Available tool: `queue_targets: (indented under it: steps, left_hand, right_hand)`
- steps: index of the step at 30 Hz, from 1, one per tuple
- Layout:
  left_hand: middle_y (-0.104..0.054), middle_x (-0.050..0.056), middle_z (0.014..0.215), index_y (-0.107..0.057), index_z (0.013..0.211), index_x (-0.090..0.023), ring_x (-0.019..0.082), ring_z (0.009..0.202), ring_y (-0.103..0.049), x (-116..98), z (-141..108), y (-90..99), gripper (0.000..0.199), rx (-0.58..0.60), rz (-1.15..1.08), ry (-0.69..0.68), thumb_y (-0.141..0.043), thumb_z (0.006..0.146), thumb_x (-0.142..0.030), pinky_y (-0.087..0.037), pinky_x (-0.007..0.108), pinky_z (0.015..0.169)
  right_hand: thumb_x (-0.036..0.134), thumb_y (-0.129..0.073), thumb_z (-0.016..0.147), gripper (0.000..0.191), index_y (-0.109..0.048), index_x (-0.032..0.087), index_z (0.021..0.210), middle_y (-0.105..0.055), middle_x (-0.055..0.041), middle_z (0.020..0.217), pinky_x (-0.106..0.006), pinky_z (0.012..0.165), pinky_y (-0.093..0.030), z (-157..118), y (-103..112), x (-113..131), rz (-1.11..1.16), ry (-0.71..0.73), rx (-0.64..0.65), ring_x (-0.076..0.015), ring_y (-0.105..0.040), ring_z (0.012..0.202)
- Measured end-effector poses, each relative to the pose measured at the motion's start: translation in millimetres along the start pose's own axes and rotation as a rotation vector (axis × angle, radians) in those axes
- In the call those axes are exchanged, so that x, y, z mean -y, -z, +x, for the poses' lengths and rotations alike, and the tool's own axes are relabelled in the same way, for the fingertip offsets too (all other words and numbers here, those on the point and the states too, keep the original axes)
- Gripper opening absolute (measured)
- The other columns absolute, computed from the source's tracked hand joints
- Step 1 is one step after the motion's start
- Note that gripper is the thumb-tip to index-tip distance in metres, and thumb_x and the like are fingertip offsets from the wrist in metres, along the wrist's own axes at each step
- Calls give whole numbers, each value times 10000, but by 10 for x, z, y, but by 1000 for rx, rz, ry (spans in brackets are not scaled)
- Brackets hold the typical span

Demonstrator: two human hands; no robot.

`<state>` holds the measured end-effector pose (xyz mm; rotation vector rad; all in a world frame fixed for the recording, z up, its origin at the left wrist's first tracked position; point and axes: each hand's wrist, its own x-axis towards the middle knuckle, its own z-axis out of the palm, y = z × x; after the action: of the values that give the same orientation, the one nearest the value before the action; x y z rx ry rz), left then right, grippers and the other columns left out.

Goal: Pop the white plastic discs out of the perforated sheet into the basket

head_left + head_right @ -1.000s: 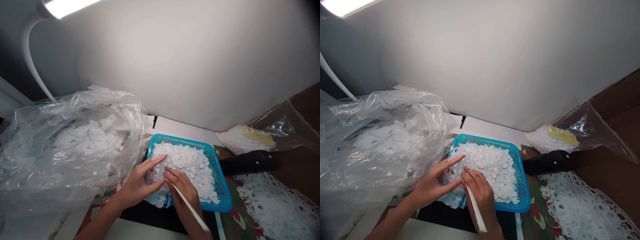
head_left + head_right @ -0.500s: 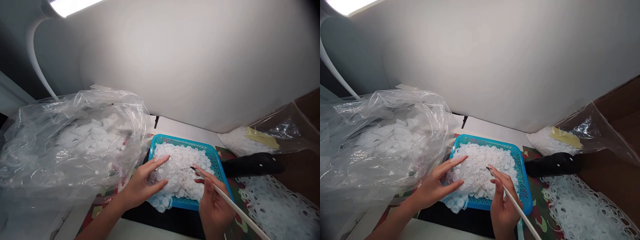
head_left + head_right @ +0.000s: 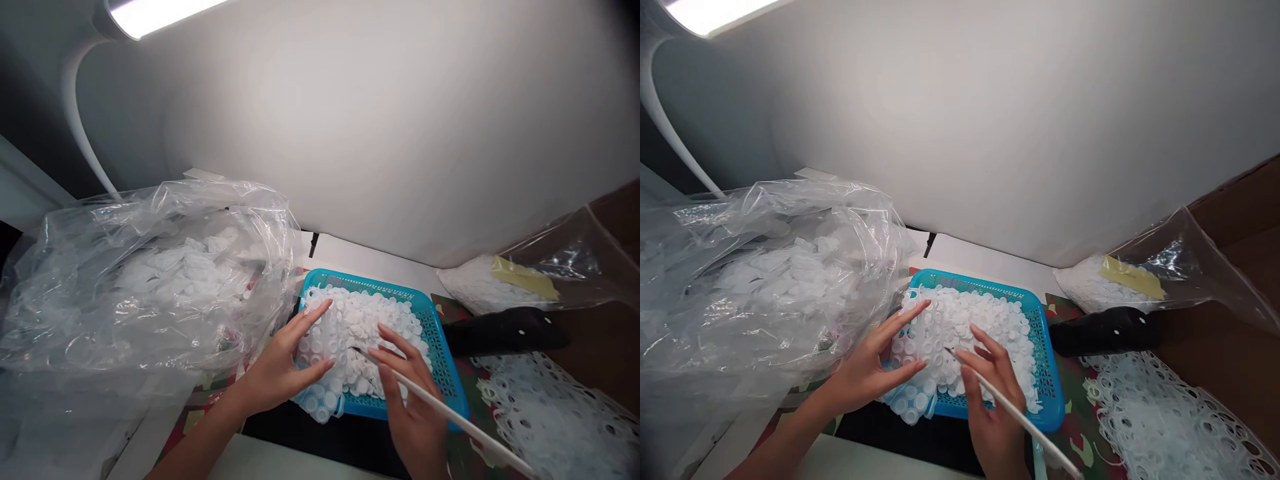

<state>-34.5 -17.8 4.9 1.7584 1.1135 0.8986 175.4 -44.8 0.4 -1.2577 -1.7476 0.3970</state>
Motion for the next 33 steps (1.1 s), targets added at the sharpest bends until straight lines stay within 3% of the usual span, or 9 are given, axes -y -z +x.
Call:
queue_targets:
  steps: [3, 8, 18, 23, 27, 30, 33]
  left_hand:
    - [-360, 10, 1505, -260, 1463, -317, 248, 1368, -348, 16, 0, -7, 730, 6, -5, -16, -627, 839, -223, -329, 396, 1122]
    - [-361, 8, 1504, -246, 1466, -327, 251, 1357, -365, 36, -3, -15, 750, 11, -9, -25, -632, 833, -212, -338, 402, 1116]
    - [-353, -14, 1509, -243, 1465, -334, 238, 1367, -347, 10, -1, 0, 746, 22, 0, 1, -630, 837, -223, -327, 382, 1125]
    - [-353, 1, 1509, -261, 1464, -313, 246, 1369, -346, 24, 2, -2, 718, 30, -15, -23, -609, 846, -200, -338, 388, 1121]
    - [-364, 3, 1503, -277, 1461, -309, 249, 1361, -364, 64, 3, -13, 729, 32, -40, -74, -602, 831, -143, -342, 371, 1122]
    - [-358, -23, 1506, -274, 1457, -335, 232, 1371, -349, 70, -6, -18, 751, 29, -70, -56, -626, 821, -146, -331, 350, 1130]
    - [-356, -35, 1506, -273, 1451, -361, 222, 1365, -360, 49, -21, -25, 748, 46, -124, -26, -642, 826, -180, -358, 339, 1114]
  right_hand:
    - [158, -506, 909, 246, -671, 264, 1058, -550, -57, 1270, -360, 876, -534, 4, -56, 53, 12, 74, 114, -225, -542, 1161]
    - [173, -503, 917, 263, -655, 276, 1105, -531, -63, 1292, -376, 886, -523, 14, -64, 86, -17, 95, 180, -233, -531, 1165]
    - [150, -514, 904, 249, -657, 253, 1080, -542, -74, 1284, -384, 905, -512, -12, -47, 84, -68, 171, 178, -228, -537, 1146]
    - [180, -514, 914, 224, -662, 250, 1068, -577, -87, 1253, -424, 921, -509, 11, -153, 79, -123, 194, 196, -241, -540, 1154]
    - [182, -517, 919, 193, -662, 214, 1043, -672, -84, 1136, -400, 890, -534, 54, -236, 65, -203, 299, 216, -228, -598, 1076]
    - [133, -503, 920, 243, -615, 205, 1122, -702, -66, 1107, -366, 846, -545, 50, -199, 56, -183, 375, 191, -207, -621, 1029]
    - [87, -495, 908, 333, -566, 220, 1205, -700, -54, 1116, -361, 832, -535, -3, -101, 61, -119, 339, 129, -199, -601, 1045]
